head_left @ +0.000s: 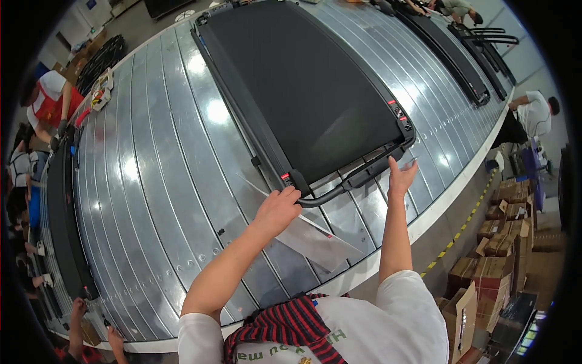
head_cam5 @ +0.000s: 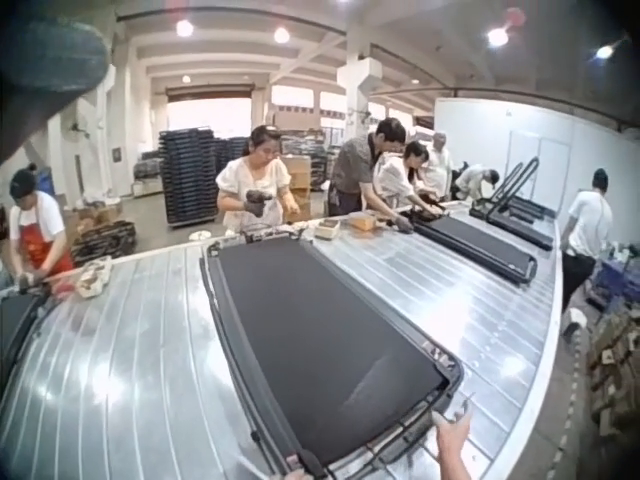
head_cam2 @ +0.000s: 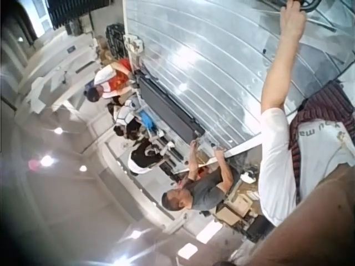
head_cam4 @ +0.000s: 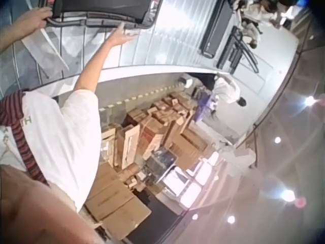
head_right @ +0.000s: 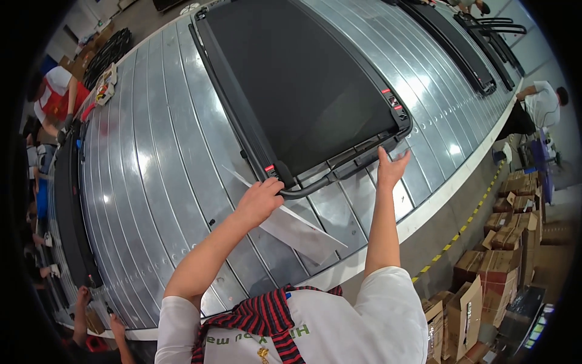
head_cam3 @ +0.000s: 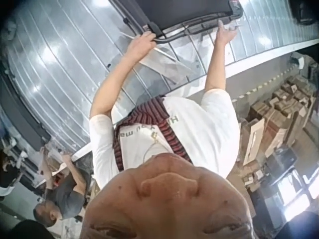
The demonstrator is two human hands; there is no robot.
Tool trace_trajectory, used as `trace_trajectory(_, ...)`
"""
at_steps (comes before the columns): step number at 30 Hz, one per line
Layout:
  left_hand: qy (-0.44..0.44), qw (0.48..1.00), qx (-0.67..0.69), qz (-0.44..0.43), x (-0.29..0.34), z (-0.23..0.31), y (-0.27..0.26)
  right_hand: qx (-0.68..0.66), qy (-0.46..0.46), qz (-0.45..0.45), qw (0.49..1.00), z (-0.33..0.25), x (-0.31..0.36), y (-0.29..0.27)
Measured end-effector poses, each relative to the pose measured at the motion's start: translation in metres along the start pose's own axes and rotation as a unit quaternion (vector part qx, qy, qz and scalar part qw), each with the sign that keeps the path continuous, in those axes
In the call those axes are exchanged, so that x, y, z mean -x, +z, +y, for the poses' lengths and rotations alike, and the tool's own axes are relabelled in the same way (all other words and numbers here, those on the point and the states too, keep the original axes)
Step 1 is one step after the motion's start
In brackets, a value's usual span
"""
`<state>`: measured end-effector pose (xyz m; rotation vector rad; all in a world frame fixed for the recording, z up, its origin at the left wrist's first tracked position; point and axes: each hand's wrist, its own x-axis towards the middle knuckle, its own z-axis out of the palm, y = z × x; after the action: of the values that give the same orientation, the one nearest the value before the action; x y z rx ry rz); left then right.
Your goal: Applying stickers and labels to treadmills on a production line.
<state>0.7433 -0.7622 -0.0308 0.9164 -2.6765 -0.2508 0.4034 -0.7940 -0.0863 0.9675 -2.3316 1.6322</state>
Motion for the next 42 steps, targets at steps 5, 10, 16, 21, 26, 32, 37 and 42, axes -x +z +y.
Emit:
trace_trajectory(5, 0.004, 1.000, 0.011, -0.009, 0.002, -0.002, 0.003, -0.324, 0.450, -0.168, 0.815, 0.021, 0.008, 0.021)
trace_trajectory(10, -0.031, 0.997, 0.028, -0.068, 0.007, 0.003, -0.001, -0.333, 0.482, -0.183, 0.789, 0.002, 0.020, 0.008)
trace_trajectory(16, -0.023, 0.999, 0.024, -0.037, 0.033, -0.014, 0.007, -0.336, 0.411, -0.200, 0.824, -0.014, 0.043, -0.004)
trace_trajectory(21, -0.013, 0.998, 0.052, -0.012, 0.051, -0.006, 0.004, -0.274, 0.400, -0.126, 0.865, 0.001, 0.045, -0.039)
trace_trajectory(26, -0.036, 0.997, 0.064, -0.028, 0.078, -0.004, 0.002, -0.283, 0.339, -0.122, 0.889, 0.016, 0.029, -0.061)
trace_trajectory(32, -0.071, 0.993, 0.088, -0.034, 0.115, 0.014, -0.003, -0.114, 0.196, -0.222, 0.948, 0.025, 0.042, -0.080)
trace_trajectory(37, -0.133, 0.986, 0.098, -0.021, 0.163, 0.038, -0.025, 0.032, 0.003, -0.237, 0.971, 0.046, 0.021, -0.068)
trace_trajectory(42, -0.264, 0.955, 0.133, 0.019, 0.202, 0.086, -0.033, 0.107, -0.093, -0.286, 0.948, 0.078, -0.019, -0.045)
